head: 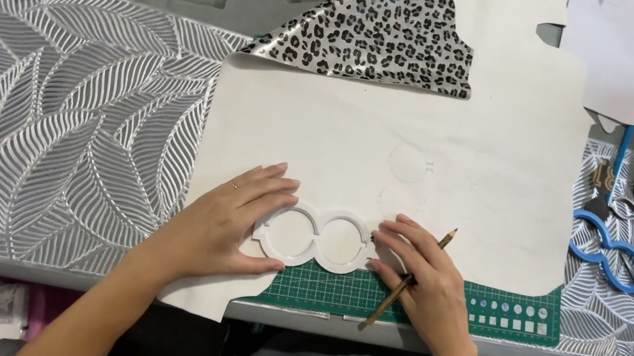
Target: Tracing bow-shaped templates onto a white sheet of material using a pen on a cutting mat.
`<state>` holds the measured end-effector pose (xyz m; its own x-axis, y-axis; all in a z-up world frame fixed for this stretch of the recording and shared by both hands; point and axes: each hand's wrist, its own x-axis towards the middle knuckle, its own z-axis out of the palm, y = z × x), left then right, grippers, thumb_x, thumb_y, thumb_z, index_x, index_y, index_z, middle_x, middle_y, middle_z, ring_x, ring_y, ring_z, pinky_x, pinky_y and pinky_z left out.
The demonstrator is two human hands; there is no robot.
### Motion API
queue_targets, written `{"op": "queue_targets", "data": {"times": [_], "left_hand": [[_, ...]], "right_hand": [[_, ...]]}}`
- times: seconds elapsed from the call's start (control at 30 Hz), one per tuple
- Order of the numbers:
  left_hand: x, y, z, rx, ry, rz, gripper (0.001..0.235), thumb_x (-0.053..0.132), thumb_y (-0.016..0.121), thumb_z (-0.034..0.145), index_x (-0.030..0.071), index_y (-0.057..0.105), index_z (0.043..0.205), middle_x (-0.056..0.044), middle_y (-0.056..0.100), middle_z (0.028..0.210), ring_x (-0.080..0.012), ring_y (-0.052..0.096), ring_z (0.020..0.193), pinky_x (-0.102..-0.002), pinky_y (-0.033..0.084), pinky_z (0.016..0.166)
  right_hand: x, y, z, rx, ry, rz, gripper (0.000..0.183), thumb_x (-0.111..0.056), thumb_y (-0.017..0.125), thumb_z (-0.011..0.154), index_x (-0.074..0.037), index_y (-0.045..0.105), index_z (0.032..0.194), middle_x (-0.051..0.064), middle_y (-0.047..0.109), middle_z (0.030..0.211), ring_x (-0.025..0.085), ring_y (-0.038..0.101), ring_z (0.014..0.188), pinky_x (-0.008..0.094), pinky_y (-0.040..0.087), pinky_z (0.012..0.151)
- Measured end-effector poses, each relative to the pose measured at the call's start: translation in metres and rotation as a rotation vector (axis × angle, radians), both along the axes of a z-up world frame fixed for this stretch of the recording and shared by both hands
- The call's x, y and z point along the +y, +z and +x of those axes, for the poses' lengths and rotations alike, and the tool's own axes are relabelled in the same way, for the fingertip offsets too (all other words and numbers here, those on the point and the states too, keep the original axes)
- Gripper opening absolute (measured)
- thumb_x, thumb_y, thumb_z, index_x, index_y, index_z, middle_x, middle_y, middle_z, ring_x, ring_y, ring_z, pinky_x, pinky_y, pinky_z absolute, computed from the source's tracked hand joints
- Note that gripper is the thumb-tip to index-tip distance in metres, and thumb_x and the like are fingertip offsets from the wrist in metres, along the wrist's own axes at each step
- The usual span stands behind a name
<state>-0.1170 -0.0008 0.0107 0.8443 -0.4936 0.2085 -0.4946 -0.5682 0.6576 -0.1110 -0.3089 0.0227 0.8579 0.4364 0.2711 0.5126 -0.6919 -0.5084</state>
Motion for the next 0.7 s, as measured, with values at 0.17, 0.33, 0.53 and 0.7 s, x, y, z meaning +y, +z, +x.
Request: {"op": "queue_targets", "data": {"times": [0.17, 0.33, 0.53, 0.7], "left_hand": [[0.002, -0.004, -0.003, -0.028, 0.006, 0.015, 0.082, 0.048, 0.087, 0.072, 0.001, 0.059, 0.133, -0.021, 0.057, 0.142, -0.0398, 0.043, 0.142, -0.051, 0.029, 0.120], [0.004, 0.006, -0.006, -0.107, -0.019, 0.071, 0.075, 0.045, 0.080, 0.081, 0.001, 0.053, 0.135, -0.016, 0.050, 0.147, -0.0333, 0.036, 0.146, -0.049, 0.030, 0.120], [0.004, 0.005, -0.006, -0.113, -0.015, 0.053, 0.074, 0.042, 0.078, 0.083, 0.000, 0.052, 0.137, -0.018, 0.051, 0.147, -0.0348, 0.039, 0.144, -0.051, 0.031, 0.119], [0.004, 0.004, -0.005, -0.111, -0.016, 0.057, 0.072, 0.043, 0.078, 0.083, 0.001, 0.053, 0.135, -0.017, 0.049, 0.148, -0.0342, 0.038, 0.145, -0.050, 0.031, 0.119]], "right_hand": [[0.004, 0.003, 0.002, 0.025, -0.014, 0.012, 0.032, -0.019, 0.082, 0.083, -0.016, 0.079, 0.116, 0.004, 0.076, 0.118, 0.030, 0.066, 0.125, 0.043, 0.056, 0.099], [-0.002, -0.001, 0.004, -0.016, 0.125, 0.008, 0.033, -0.015, 0.074, 0.091, -0.007, 0.070, 0.123, 0.010, 0.067, 0.130, 0.029, 0.063, 0.131, 0.044, 0.056, 0.108], [-0.003, -0.002, 0.004, -0.017, 0.138, 0.019, 0.031, -0.014, 0.074, 0.091, -0.007, 0.071, 0.122, 0.010, 0.068, 0.128, 0.031, 0.062, 0.132, 0.046, 0.055, 0.110], [-0.001, 0.000, 0.004, 0.012, 0.125, 0.027, 0.031, -0.013, 0.075, 0.090, -0.006, 0.072, 0.120, 0.011, 0.070, 0.126, 0.031, 0.061, 0.132, 0.046, 0.055, 0.110]]}}
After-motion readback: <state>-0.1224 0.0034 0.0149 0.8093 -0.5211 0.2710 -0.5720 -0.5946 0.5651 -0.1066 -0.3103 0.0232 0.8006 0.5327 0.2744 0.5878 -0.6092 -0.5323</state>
